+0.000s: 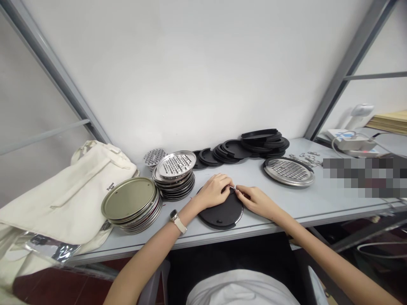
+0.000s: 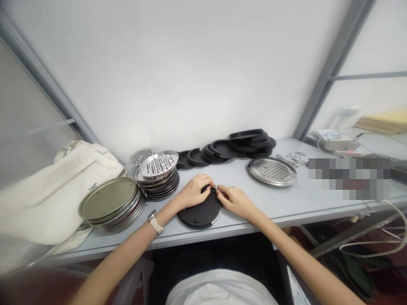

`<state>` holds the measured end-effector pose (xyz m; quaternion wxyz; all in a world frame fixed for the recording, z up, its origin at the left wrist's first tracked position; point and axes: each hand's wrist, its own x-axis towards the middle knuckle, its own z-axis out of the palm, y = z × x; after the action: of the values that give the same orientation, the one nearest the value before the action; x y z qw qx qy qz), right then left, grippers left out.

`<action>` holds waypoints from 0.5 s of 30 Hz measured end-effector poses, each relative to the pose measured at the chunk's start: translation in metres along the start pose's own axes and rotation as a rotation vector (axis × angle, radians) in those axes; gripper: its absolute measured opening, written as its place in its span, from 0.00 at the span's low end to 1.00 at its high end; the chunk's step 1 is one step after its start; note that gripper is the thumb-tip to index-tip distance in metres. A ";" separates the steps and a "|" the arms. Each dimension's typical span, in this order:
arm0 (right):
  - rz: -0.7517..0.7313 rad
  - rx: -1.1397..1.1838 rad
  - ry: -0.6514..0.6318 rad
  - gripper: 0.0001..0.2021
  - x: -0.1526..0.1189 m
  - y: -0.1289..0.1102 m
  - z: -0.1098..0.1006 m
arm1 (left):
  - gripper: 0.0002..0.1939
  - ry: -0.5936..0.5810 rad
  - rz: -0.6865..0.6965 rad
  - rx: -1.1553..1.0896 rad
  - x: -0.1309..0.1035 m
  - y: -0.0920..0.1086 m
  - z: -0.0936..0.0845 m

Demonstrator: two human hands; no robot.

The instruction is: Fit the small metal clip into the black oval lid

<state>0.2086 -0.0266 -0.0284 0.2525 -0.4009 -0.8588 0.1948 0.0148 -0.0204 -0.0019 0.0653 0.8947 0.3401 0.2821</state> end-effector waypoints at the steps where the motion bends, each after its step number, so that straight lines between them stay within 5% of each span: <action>1: 0.001 0.002 -0.002 0.16 0.000 0.000 0.000 | 0.06 0.003 0.002 0.004 0.000 0.000 0.000; 10: 0.027 0.033 -0.021 0.21 0.001 -0.004 -0.003 | 0.03 -0.007 0.013 0.084 0.000 0.005 -0.002; 15: 0.025 0.024 -0.017 0.20 0.001 -0.002 -0.002 | 0.13 0.012 0.017 0.085 -0.001 0.008 -0.003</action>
<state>0.2076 -0.0266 -0.0258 0.2477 -0.4067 -0.8535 0.2116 0.0172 -0.0272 0.0026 0.0226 0.8978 0.3445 0.2735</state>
